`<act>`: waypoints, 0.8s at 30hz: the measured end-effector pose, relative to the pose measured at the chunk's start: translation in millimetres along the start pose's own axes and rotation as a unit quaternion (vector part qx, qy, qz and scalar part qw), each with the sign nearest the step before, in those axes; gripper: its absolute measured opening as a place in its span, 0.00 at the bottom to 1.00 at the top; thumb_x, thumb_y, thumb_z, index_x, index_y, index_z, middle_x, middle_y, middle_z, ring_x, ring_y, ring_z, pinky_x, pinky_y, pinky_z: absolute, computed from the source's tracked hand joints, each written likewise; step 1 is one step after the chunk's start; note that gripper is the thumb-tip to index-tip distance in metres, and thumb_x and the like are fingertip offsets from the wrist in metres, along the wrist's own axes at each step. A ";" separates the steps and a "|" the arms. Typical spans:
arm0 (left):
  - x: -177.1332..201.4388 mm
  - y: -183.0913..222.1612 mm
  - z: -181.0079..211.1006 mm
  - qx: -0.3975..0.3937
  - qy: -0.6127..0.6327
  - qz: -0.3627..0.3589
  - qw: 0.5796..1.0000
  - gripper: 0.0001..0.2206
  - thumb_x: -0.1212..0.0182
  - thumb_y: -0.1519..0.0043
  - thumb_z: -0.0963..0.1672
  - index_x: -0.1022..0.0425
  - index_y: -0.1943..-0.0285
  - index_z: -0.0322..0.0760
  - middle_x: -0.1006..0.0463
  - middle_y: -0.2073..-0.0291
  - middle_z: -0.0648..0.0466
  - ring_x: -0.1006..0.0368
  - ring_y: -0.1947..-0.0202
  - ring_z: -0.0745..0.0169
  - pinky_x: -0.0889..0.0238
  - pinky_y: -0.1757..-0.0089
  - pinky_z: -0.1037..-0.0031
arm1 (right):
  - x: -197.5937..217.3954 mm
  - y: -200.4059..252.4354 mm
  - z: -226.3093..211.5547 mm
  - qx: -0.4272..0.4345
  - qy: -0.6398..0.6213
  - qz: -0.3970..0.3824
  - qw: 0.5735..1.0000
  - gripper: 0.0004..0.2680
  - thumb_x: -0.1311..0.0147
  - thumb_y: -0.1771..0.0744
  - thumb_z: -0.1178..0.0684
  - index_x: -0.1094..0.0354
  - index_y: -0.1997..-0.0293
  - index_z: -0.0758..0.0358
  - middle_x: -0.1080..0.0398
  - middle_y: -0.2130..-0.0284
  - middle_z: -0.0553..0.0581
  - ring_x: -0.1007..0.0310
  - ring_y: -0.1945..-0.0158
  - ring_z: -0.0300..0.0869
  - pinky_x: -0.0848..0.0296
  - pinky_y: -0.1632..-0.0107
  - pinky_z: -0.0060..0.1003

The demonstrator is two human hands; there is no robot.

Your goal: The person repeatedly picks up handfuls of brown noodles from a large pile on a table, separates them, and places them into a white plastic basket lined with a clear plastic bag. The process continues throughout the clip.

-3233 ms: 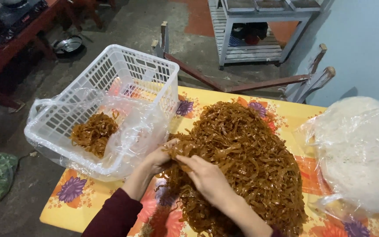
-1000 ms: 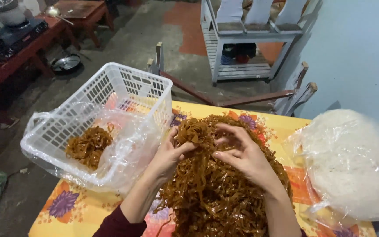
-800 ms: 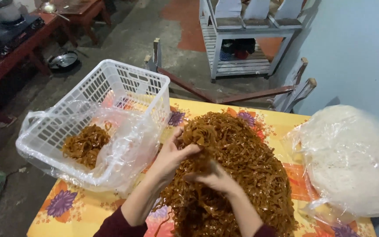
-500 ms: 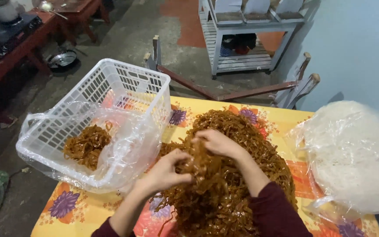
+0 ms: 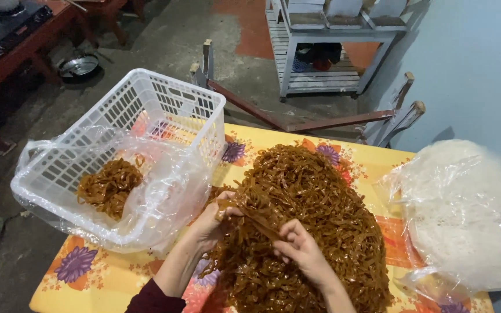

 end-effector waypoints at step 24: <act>-5.3 18.7 30.5 -0.145 -0.362 0.072 0.918 0.15 0.34 0.52 0.47 0.29 0.58 0.45 0.20 0.54 0.54 0.26 0.54 0.61 0.37 0.48 0.65 | -48.1 -12.7 -78.3 0.081 0.219 0.040 0.972 0.41 0.38 0.45 0.32 0.60 0.26 0.38 0.54 0.32 0.63 0.42 0.31 0.52 0.44 0.31 0.59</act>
Point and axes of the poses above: each hand's wrist, its own y-axis away from the middle knuckle, its own x-axis out of the back of the hand, z = x × y, the point moved 10 cm from there along -y, towards the middle knuckle
